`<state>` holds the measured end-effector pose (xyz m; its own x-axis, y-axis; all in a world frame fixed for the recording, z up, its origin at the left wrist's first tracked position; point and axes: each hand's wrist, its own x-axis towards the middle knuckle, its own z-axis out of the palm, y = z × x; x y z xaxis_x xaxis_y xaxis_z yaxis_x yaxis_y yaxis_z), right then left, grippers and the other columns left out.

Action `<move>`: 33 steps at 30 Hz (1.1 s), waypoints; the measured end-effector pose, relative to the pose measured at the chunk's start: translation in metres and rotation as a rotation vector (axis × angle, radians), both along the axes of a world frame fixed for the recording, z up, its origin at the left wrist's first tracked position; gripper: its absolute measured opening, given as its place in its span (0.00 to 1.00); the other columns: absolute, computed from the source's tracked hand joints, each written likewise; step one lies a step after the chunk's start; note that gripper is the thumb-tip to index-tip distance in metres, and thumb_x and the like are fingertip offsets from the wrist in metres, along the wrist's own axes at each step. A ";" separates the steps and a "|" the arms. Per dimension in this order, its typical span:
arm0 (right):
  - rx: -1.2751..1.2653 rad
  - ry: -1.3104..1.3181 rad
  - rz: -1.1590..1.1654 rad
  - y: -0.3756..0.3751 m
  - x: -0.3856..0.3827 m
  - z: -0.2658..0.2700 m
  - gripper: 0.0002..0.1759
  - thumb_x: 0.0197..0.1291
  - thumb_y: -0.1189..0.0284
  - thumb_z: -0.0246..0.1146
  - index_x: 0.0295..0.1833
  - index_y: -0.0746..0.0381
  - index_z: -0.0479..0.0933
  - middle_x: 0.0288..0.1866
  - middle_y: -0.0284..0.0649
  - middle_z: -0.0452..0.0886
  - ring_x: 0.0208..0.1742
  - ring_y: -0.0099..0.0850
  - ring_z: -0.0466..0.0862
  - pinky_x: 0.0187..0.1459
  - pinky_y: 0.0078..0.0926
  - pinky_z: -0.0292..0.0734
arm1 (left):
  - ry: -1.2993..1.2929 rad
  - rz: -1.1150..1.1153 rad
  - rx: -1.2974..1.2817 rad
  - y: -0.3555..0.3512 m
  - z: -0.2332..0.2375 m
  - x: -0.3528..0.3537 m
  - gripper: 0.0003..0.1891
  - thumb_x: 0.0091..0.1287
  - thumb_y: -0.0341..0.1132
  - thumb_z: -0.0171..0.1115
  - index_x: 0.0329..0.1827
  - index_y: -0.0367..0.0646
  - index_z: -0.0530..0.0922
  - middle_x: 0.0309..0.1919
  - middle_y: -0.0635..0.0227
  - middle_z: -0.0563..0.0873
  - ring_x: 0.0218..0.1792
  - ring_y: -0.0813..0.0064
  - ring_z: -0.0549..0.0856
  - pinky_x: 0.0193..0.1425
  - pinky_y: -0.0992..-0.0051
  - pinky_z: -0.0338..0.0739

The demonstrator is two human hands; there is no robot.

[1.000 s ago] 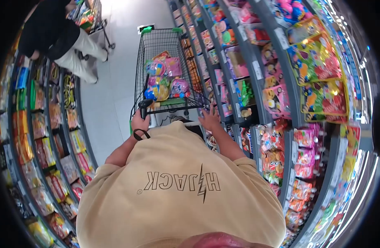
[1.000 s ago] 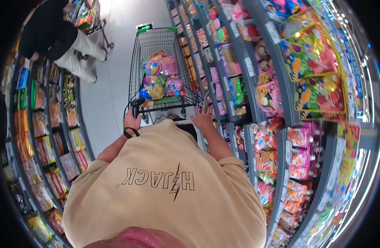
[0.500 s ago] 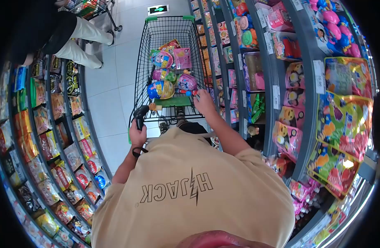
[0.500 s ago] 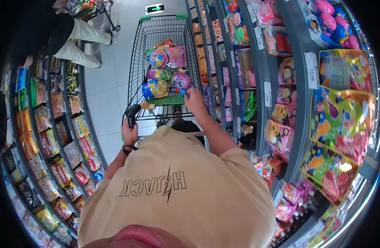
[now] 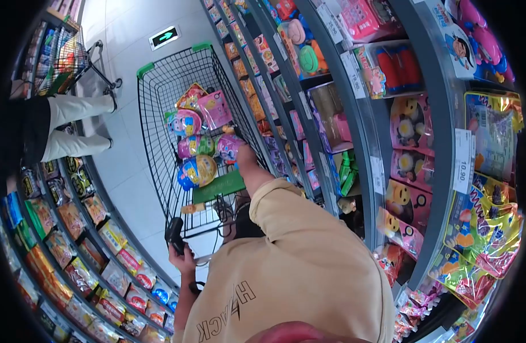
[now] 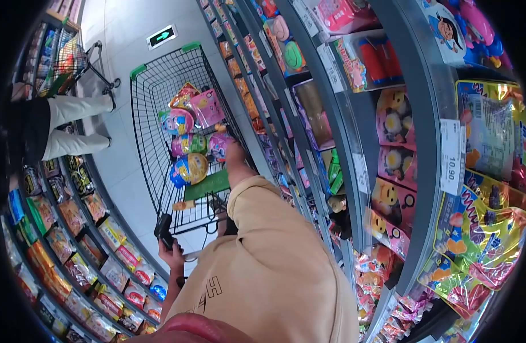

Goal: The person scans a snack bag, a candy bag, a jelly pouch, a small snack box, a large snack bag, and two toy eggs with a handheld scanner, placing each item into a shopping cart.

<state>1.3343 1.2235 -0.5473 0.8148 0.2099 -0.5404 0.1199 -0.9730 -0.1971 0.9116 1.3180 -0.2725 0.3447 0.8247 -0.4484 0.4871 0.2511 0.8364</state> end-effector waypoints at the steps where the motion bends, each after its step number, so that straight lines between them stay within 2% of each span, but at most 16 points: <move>1: -0.008 0.002 0.012 0.002 0.003 0.004 0.16 0.76 0.77 0.60 0.65 0.65 0.82 0.54 0.55 0.93 0.54 0.52 0.95 0.53 0.50 0.93 | 0.013 0.002 -0.008 0.001 0.001 0.004 0.19 0.74 0.21 0.64 0.67 0.37 0.81 0.34 0.73 0.84 0.25 0.85 0.81 0.25 0.80 0.76; 5: 0.018 -0.016 0.113 0.010 0.006 0.013 0.15 0.76 0.75 0.61 0.64 0.64 0.82 0.59 0.54 0.91 0.59 0.48 0.93 0.56 0.47 0.92 | 0.041 0.026 -0.013 0.007 0.003 0.012 0.20 0.74 0.22 0.65 0.68 0.37 0.81 0.32 0.74 0.83 0.25 0.85 0.80 0.24 0.80 0.76; 8: 0.075 -0.073 0.330 0.012 0.008 0.028 0.16 0.76 0.73 0.63 0.65 0.63 0.81 0.65 0.51 0.88 0.67 0.45 0.89 0.59 0.44 0.92 | 0.028 -0.011 -0.001 0.014 0.002 0.014 0.20 0.74 0.23 0.65 0.68 0.37 0.81 0.33 0.74 0.83 0.25 0.85 0.81 0.24 0.80 0.76; 10: 0.034 -0.079 0.451 0.022 0.014 0.082 0.18 0.76 0.70 0.66 0.67 0.62 0.81 0.69 0.49 0.85 0.73 0.44 0.85 0.58 0.42 0.93 | 0.029 -0.004 0.008 0.018 0.007 0.024 0.21 0.73 0.24 0.65 0.69 0.36 0.80 0.31 0.74 0.82 0.24 0.85 0.80 0.24 0.80 0.76; 13: 0.037 -0.181 0.528 0.030 0.018 0.120 0.21 0.72 0.68 0.70 0.67 0.62 0.81 0.71 0.47 0.84 0.74 0.43 0.83 0.61 0.42 0.92 | 0.007 -0.050 0.061 0.023 0.001 0.023 0.22 0.74 0.24 0.64 0.70 0.35 0.79 0.30 0.74 0.82 0.23 0.84 0.80 0.24 0.79 0.76; 15: 0.149 -0.247 0.539 0.029 0.019 0.151 0.19 0.71 0.71 0.65 0.65 0.62 0.81 0.65 0.46 0.86 0.68 0.46 0.86 0.63 0.44 0.88 | -0.023 -0.092 0.110 0.027 -0.009 0.018 0.23 0.74 0.24 0.65 0.71 0.35 0.78 0.30 0.74 0.82 0.23 0.84 0.80 0.24 0.77 0.77; 17: 0.281 -0.295 0.557 0.030 0.023 0.198 0.16 0.70 0.71 0.64 0.61 0.63 0.82 0.60 0.47 0.88 0.63 0.49 0.87 0.63 0.47 0.86 | 0.030 -0.119 0.141 0.032 -0.013 0.016 0.22 0.73 0.25 0.67 0.70 0.34 0.79 0.30 0.70 0.84 0.23 0.83 0.81 0.23 0.74 0.77; 20: 0.456 -0.380 0.619 0.032 0.033 0.292 0.10 0.69 0.73 0.62 0.51 0.63 0.85 0.50 0.51 0.89 0.56 0.53 0.88 0.58 0.53 0.85 | 0.037 -0.187 0.169 0.041 -0.003 0.023 0.23 0.70 0.28 0.70 0.68 0.33 0.81 0.31 0.65 0.87 0.29 0.72 0.87 0.32 0.65 0.80; 22: 0.630 -0.442 0.658 0.026 0.033 0.387 0.07 0.70 0.73 0.64 0.48 0.62 0.85 0.46 0.50 0.89 0.52 0.53 0.89 0.53 0.52 0.85 | 0.004 -0.214 0.184 0.052 -0.026 0.018 0.24 0.68 0.30 0.71 0.67 0.33 0.81 0.32 0.58 0.89 0.31 0.63 0.88 0.38 0.60 0.82; 24: 0.715 -0.429 0.730 0.010 0.028 0.514 0.07 0.69 0.70 0.69 0.47 0.62 0.84 0.44 0.49 0.87 0.50 0.49 0.90 0.50 0.49 0.85 | 0.066 -0.285 0.170 0.060 -0.008 0.023 0.26 0.68 0.32 0.71 0.69 0.35 0.83 0.36 0.50 0.91 0.35 0.55 0.92 0.43 0.58 0.85; 26: 0.761 -0.428 0.663 -0.006 0.022 0.630 0.12 0.70 0.65 0.74 0.47 0.63 0.85 0.44 0.43 0.90 0.51 0.41 0.92 0.54 0.44 0.85 | -0.021 -0.308 0.242 0.068 -0.028 0.021 0.27 0.66 0.32 0.71 0.70 0.36 0.83 0.38 0.49 0.93 0.37 0.53 0.93 0.45 0.57 0.86; 28: 1.138 -0.569 0.669 -0.030 0.030 0.702 0.25 0.67 0.60 0.77 0.63 0.60 0.82 0.61 0.43 0.89 0.66 0.39 0.89 0.61 0.42 0.87 | -0.008 -0.339 0.192 0.074 0.000 0.030 0.29 0.66 0.34 0.73 0.71 0.35 0.82 0.41 0.47 0.93 0.40 0.51 0.94 0.47 0.56 0.87; 30: 1.736 -0.489 0.400 -0.042 0.017 0.722 0.47 0.64 0.57 0.80 0.83 0.57 0.67 0.78 0.42 0.80 0.79 0.35 0.80 0.74 0.44 0.81 | 0.034 -0.417 0.238 0.084 0.000 0.029 0.29 0.66 0.35 0.74 0.71 0.35 0.82 0.42 0.48 0.94 0.41 0.51 0.94 0.49 0.56 0.87; 31: 2.001 -0.126 0.444 -0.046 0.003 0.707 0.64 0.63 0.51 0.82 0.92 0.56 0.48 0.87 0.44 0.70 0.84 0.39 0.74 0.82 0.47 0.72 | 0.041 -0.448 0.266 0.088 0.001 0.028 0.29 0.67 0.36 0.74 0.71 0.35 0.82 0.43 0.47 0.94 0.43 0.51 0.95 0.51 0.56 0.87; 32: 2.197 -0.065 0.212 -0.028 -0.018 0.677 0.64 0.65 0.43 0.79 0.93 0.57 0.51 0.89 0.45 0.69 0.86 0.41 0.73 0.86 0.51 0.66 | -0.018 -0.464 0.349 0.094 -0.013 0.026 0.27 0.67 0.36 0.74 0.69 0.35 0.83 0.39 0.49 0.94 0.38 0.53 0.95 0.46 0.57 0.88; 33: 2.156 0.101 0.054 -0.022 -0.042 0.648 0.63 0.62 0.37 0.78 0.91 0.57 0.57 0.86 0.47 0.72 0.84 0.43 0.75 0.85 0.54 0.69 | -0.031 -0.464 0.306 0.097 -0.010 0.026 0.26 0.67 0.36 0.74 0.67 0.35 0.83 0.35 0.51 0.93 0.34 0.55 0.94 0.42 0.57 0.87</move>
<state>1.2923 1.2013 0.1007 0.7800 0.4083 0.4743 0.0539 0.7112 -0.7009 0.9381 1.4149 -0.2828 0.7118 0.6743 -0.1967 0.4633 -0.2402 0.8531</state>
